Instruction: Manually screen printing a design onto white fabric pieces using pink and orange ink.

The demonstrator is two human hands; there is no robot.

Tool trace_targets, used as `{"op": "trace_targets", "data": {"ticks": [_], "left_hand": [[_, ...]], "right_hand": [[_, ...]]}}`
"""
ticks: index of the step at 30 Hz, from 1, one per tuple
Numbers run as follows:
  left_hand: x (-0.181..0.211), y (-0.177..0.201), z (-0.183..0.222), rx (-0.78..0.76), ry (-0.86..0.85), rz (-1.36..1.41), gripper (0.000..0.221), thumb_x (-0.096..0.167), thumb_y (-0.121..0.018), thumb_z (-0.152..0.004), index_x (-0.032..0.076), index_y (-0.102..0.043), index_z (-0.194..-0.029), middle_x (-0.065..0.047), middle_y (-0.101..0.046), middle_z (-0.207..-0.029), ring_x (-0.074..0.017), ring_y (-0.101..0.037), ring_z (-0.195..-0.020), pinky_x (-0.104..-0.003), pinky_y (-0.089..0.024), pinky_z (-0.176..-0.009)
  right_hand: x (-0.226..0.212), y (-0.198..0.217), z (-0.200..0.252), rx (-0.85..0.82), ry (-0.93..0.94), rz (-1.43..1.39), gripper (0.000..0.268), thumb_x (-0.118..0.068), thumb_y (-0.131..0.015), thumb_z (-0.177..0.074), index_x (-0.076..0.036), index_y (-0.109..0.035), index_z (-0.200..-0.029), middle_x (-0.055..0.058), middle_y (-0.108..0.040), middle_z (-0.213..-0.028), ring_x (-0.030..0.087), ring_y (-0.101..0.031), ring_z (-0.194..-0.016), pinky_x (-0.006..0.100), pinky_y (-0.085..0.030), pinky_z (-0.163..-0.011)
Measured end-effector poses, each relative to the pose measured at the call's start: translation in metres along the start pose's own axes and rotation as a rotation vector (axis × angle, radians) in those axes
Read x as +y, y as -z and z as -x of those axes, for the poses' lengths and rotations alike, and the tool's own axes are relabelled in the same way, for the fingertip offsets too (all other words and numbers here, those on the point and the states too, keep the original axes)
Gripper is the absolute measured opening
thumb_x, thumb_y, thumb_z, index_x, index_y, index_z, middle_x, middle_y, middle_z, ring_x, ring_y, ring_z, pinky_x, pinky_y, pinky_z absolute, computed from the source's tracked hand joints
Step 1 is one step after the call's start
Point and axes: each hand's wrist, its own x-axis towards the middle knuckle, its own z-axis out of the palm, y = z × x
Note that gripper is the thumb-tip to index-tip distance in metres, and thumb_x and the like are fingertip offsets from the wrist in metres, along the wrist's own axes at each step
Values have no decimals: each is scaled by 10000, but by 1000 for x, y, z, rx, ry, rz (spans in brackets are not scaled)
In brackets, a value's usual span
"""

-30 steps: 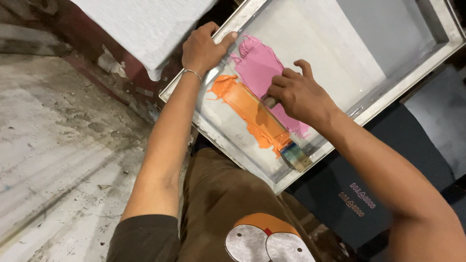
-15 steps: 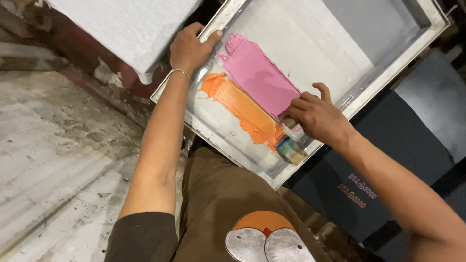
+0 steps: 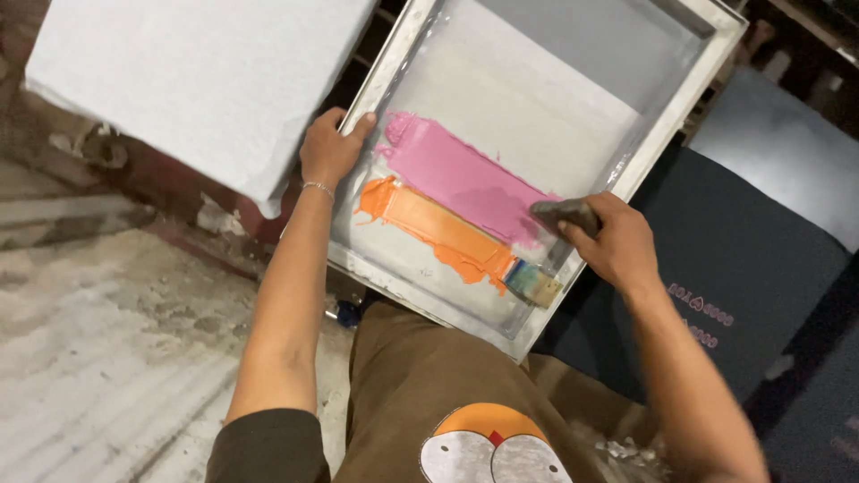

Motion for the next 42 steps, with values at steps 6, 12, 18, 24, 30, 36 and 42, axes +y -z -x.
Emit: {"op": "trace_targets", "data": {"ticks": [6,12,18,24,30,36,42], "left_hand": [[-10,-5,-6,6,16,-30,515,733,-690,-897,228,-727,-987,-40,-739,-915,-303,-727,-967,-429,-544,-869],[-10,-7,-6,38,-4,-43,518,708,-684,-919,199,-727,-1001,-68,-740,-920,-330,-727,-970,-453,-541,-873],[-12,-8,-11,37,-29,-4,513,687,-699,-917,182,-730,-1001,-86,-740,-911,-343,-723,-958,-455,-543,-846],[-22,-7,-7,0,-91,80,485,633,-736,-928,160,-729,-1034,-89,-734,-892,-304,-733,-902,-424,-554,-796],[-19,12,17,-61,-159,-8,490,541,-682,-997,77,-705,-1151,-186,-738,-956,-395,-725,-959,-489,-566,-801],[-20,14,23,-61,-125,11,526,584,-612,-1025,77,-693,-1139,-172,-744,-953,-369,-741,-934,-479,-574,-778],[-13,13,26,-50,-100,-16,611,684,-504,-925,110,-644,-1080,-93,-746,-951,-363,-696,-875,-519,-495,-696]], "right_hand": [[44,-65,20,250,-562,-325,354,-442,-844,-867,-152,-696,-1005,65,-690,-823,290,-712,-802,415,-521,-608],[7,-62,37,465,-652,-298,579,-354,-836,-914,-19,-561,-1298,203,-651,-1097,412,-658,-1079,536,-544,-847],[6,-82,68,518,-695,-400,615,-424,-750,-1006,-58,-472,-1414,142,-643,-1032,364,-662,-1000,503,-515,-823],[-32,-113,125,399,-790,-341,474,-457,-784,-931,-120,-588,-1199,98,-703,-942,341,-705,-893,470,-536,-780],[-45,-115,124,436,-681,-328,452,-369,-840,-934,-40,-628,-1159,131,-612,-1012,337,-671,-947,486,-535,-799],[-59,-109,96,331,-518,-501,369,-215,-892,-826,-48,-713,-1103,192,-694,-914,359,-719,-877,424,-553,-741],[-103,-103,68,213,17,-142,134,-91,-719,-845,-86,-732,-978,65,-647,-848,259,-599,-761,400,-471,-667]]}}
